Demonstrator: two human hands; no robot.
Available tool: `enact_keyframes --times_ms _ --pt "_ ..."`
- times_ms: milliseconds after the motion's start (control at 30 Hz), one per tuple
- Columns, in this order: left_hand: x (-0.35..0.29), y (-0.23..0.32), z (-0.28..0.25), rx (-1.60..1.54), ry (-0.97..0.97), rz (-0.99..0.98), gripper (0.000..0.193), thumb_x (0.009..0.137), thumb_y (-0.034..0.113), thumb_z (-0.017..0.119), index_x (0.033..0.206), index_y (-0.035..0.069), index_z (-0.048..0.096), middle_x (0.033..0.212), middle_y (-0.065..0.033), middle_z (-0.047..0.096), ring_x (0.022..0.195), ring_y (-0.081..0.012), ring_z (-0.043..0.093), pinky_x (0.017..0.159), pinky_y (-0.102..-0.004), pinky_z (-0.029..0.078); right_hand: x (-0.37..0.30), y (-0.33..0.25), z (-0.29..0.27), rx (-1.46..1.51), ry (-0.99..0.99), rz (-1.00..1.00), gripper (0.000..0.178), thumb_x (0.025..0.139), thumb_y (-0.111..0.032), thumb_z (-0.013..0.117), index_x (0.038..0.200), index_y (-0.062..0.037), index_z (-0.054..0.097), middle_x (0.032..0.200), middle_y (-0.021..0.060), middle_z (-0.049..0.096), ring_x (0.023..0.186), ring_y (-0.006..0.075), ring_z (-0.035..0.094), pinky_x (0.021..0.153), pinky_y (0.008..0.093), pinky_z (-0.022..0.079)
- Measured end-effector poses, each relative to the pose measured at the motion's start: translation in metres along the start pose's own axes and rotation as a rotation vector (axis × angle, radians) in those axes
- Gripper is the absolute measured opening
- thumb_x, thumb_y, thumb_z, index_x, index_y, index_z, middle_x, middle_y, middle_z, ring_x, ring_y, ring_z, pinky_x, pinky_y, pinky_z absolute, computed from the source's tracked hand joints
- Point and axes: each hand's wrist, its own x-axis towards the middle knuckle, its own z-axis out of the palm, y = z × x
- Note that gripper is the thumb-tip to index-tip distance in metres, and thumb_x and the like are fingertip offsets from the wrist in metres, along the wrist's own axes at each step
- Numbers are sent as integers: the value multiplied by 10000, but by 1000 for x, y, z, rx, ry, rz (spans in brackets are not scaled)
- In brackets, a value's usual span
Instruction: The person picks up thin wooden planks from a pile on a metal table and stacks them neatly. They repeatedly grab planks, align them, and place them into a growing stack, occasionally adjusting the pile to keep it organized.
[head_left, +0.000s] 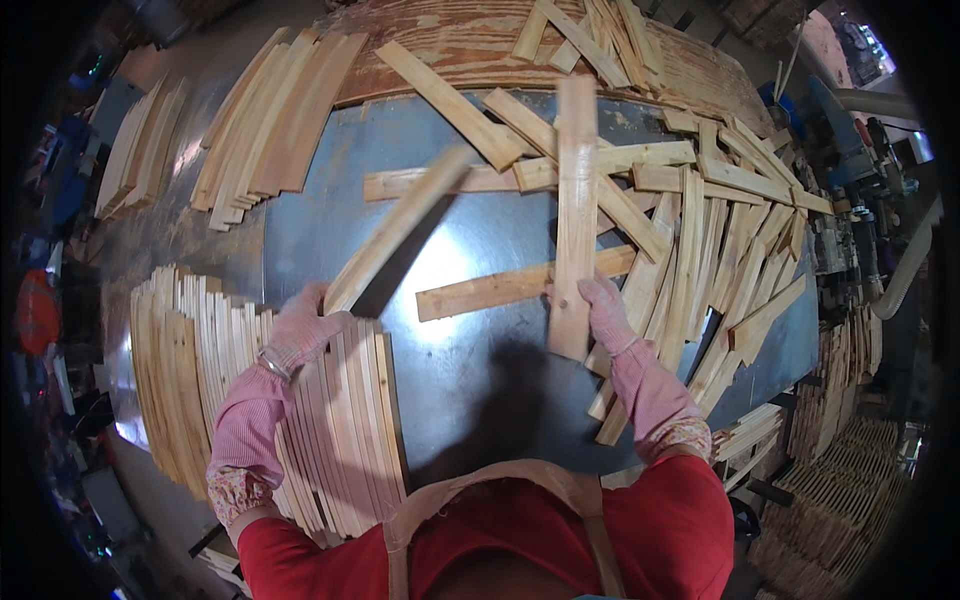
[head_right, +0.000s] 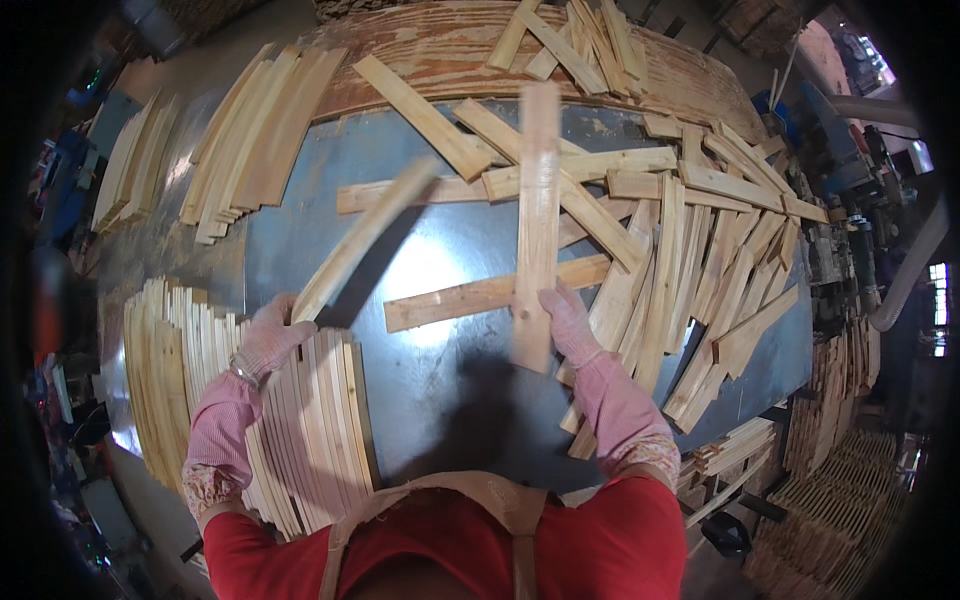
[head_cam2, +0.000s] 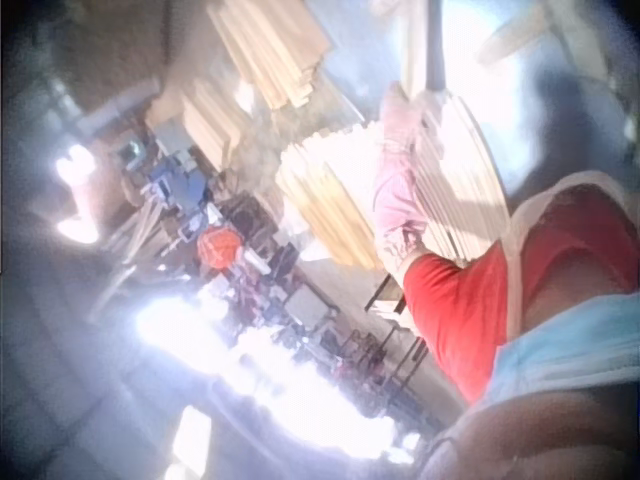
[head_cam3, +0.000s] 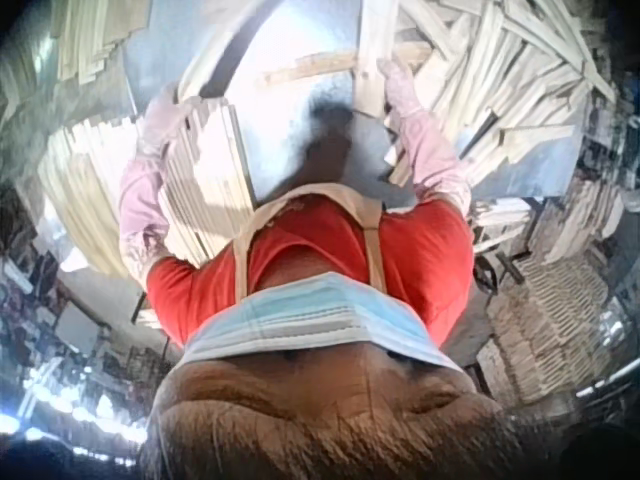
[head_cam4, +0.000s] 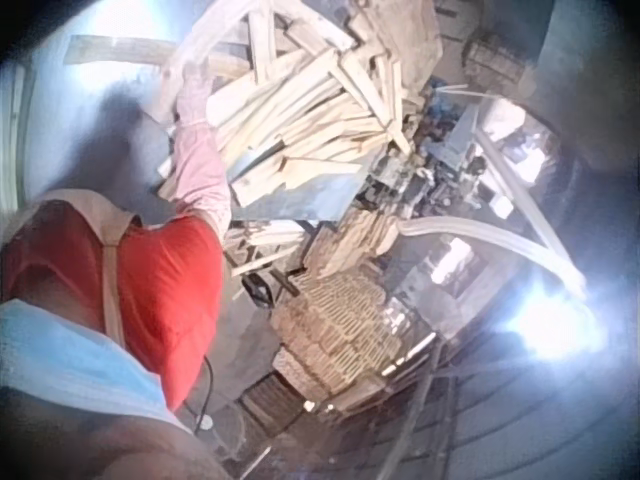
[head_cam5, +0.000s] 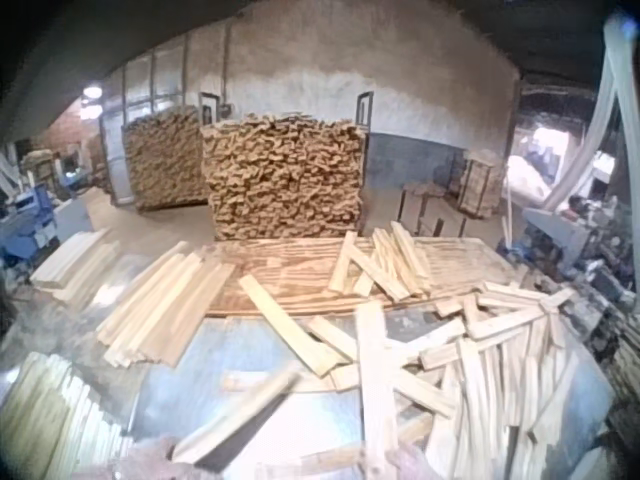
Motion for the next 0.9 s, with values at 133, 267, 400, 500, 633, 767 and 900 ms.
enact_keyframes --times_ms 133,267,400,500,633,767,900 --pt "-63 28 50 -775 -309 -139 643 925 323 759 1413 -52 576 998 -67 699 839 -130 674 778 -267 590 -22 24 39 223 -56 43 432 1052 -241 651 1396 15 600 1174 120 730 1037 232 737 961 381 612" --pt "-68 55 176 -916 -324 101 739 930 299 747 1554 -2 490 1237 -124 680 1147 -219 655 983 -418 586 -37 76 74 -432 -404 -71 474 1090 -397 619 1392 -32 647 1228 144 744 1152 317 713 1024 436 578" --pt "-52 15 252 -1232 -302 71 745 991 388 766 1573 -1 511 1312 -50 681 1174 -160 644 1055 -317 523 1 -2 59 -1309 -267 -347 450 944 -424 677 1205 -59 714 1187 229 735 1128 442 676 982 506 551" --pt "-51 -8 271 -1168 -167 -10 667 1028 417 724 1510 -13 557 1195 -21 700 1024 -123 669 911 -291 564 84 -73 -35 -1647 422 -704 481 811 -316 789 1193 -47 672 1139 227 727 1125 450 676 948 553 546" --pt "-47 -19 280 -1061 -230 -127 584 1050 358 670 1496 -7 574 1163 -19 695 1002 -116 660 893 -295 563 100 -98 -96 -1764 410 -317 679 859 -363 824 1399 -44 565 1251 267 697 1219 460 650 1077 556 505" --pt "-49 -18 287 -1108 -187 -81 525 1037 292 647 1463 -11 600 1117 -25 692 972 -130 649 873 -308 562 93 -83 -95 -1615 479 -366 804 880 -422 834 1516 -47 515 1308 290 686 1239 483 637 1074 561 514" --pt "-54 -25 279 -1185 -225 -128 513 1034 276 641 1462 -6 609 1131 -31 695 994 -135 644 897 -315 556 193 -177 -13 -1473 558 -688 879 880 -451 837 1578 -35 501 1339 317 675 1239 490 646 1091 542 509"
